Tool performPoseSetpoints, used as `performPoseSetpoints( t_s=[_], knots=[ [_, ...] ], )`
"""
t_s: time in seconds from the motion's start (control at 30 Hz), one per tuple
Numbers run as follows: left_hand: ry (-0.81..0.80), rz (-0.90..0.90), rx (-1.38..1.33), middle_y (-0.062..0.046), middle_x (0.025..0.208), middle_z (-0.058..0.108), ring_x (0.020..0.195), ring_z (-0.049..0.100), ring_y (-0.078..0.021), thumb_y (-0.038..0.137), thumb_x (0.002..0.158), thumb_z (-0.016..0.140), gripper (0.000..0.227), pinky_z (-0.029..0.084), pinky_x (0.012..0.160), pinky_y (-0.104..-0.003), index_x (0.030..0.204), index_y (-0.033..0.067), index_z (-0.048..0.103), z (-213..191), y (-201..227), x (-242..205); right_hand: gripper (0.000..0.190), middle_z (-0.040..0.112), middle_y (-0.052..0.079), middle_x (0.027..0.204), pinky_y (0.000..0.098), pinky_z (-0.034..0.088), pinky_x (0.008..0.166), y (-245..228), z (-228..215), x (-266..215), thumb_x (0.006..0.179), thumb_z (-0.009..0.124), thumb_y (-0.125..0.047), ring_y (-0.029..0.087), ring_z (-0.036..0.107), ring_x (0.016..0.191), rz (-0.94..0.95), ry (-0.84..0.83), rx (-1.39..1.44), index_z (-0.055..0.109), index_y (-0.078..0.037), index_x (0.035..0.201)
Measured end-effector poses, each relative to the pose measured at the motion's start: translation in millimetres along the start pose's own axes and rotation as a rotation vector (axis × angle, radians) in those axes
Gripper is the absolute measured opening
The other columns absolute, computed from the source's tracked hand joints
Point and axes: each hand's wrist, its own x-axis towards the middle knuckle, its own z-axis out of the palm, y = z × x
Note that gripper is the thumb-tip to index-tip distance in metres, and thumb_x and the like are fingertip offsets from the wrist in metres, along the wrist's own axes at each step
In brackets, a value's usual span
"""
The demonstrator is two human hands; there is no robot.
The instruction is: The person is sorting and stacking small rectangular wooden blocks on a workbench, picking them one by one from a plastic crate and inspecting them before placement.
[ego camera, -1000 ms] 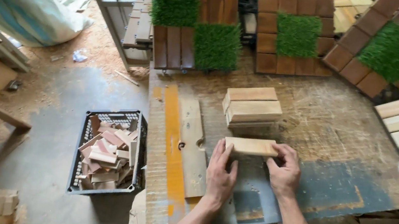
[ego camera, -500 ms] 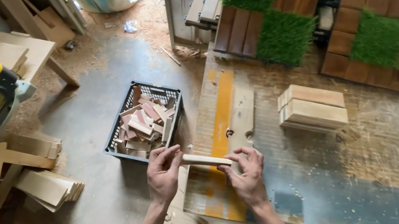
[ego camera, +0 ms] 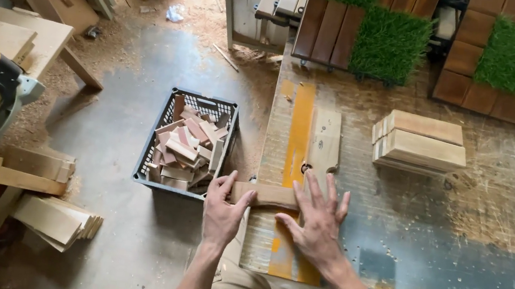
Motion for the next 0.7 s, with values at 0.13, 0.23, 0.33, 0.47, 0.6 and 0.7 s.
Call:
performPoseSetpoints(
  t_s=[0.13, 0.23, 0.33, 0.47, 0.6, 0.7],
  knots=[
    [-0.04, -0.005, 0.054, -0.015, 0.116, 0.068, 0.094, 0.071, -0.0286, 0.04, 0.076, 0.091, 0.074, 0.06, 0.085, -0.038, 0.137, 0.0069, 0.066, 1, -5, 3, 0.064, 0.032, 0.003, 0.168, 0.0769, -0.003, 0.113, -11, -7, 7, 0.091, 0.063, -0.065, 0.039, 0.006, 0.158, -0.012, -0.032, -0.043, 0.064, -0.02, 0.136],
    [-0.053, 0.054, 0.098, -0.017, 0.119, 0.067, 0.106, 0.07, -0.0346, 0.037, 0.079, 0.089, 0.073, 0.059, 0.092, -0.043, 0.138, 0.0033, 0.065, -1, 12, 8, 0.053, 0.037, 0.001, 0.166, 0.0762, -0.005, 0.114, -11, -12, 14, 0.094, 0.059, -0.059, 0.038, 0.009, 0.158, -0.034, -0.016, -0.115, 0.068, -0.021, 0.13],
    [-0.135, 0.419, 0.381, -0.012, 0.158, 0.047, 0.152, 0.028, -0.0391, 0.043, 0.095, 0.071, 0.056, 0.016, 0.118, -0.068, 0.141, 0.0118, 0.062, -3, 27, 2, 0.052, 0.033, -0.003, 0.168, 0.0781, -0.011, 0.112, -7, -13, 13, 0.093, 0.057, -0.063, 0.039, 0.004, 0.159, -0.052, -0.025, -0.18, 0.069, -0.027, 0.127],
    [-0.276, 0.649, 0.422, -0.004, 0.146, 0.062, 0.15, 0.037, -0.0316, 0.035, 0.096, 0.07, 0.037, 0.021, 0.12, -0.061, 0.128, 0.0163, 0.072, 14, 14, 4, 0.048, 0.033, -0.004, 0.168, 0.0796, -0.013, 0.11, -1, -13, 21, 0.093, 0.057, -0.062, 0.037, 0.0, 0.16, -0.06, -0.03, -0.126, 0.071, -0.029, 0.124],
    [-0.23, 0.673, 0.396, 0.0, 0.141, 0.066, 0.144, 0.047, -0.0304, 0.037, 0.094, 0.072, 0.039, 0.024, 0.12, -0.062, 0.129, 0.0206, 0.072, 34, -8, 24, 0.049, 0.032, -0.002, 0.169, 0.0811, -0.014, 0.108, 5, -5, 44, 0.093, 0.057, -0.063, 0.034, -0.003, 0.16, -0.05, -0.023, -0.051, 0.072, -0.028, 0.124],
    [-0.215, 0.649, 0.374, 0.006, 0.139, 0.067, 0.142, 0.049, -0.0263, 0.04, 0.09, 0.076, 0.041, 0.027, 0.12, -0.061, 0.128, 0.0248, 0.072, 54, -21, 49, 0.049, 0.034, -0.003, 0.169, 0.0819, -0.012, 0.108, 20, 4, 61, 0.09, 0.062, -0.063, 0.035, -0.004, 0.16, -0.025, -0.02, -0.083, 0.073, -0.029, 0.124]
  ],
)
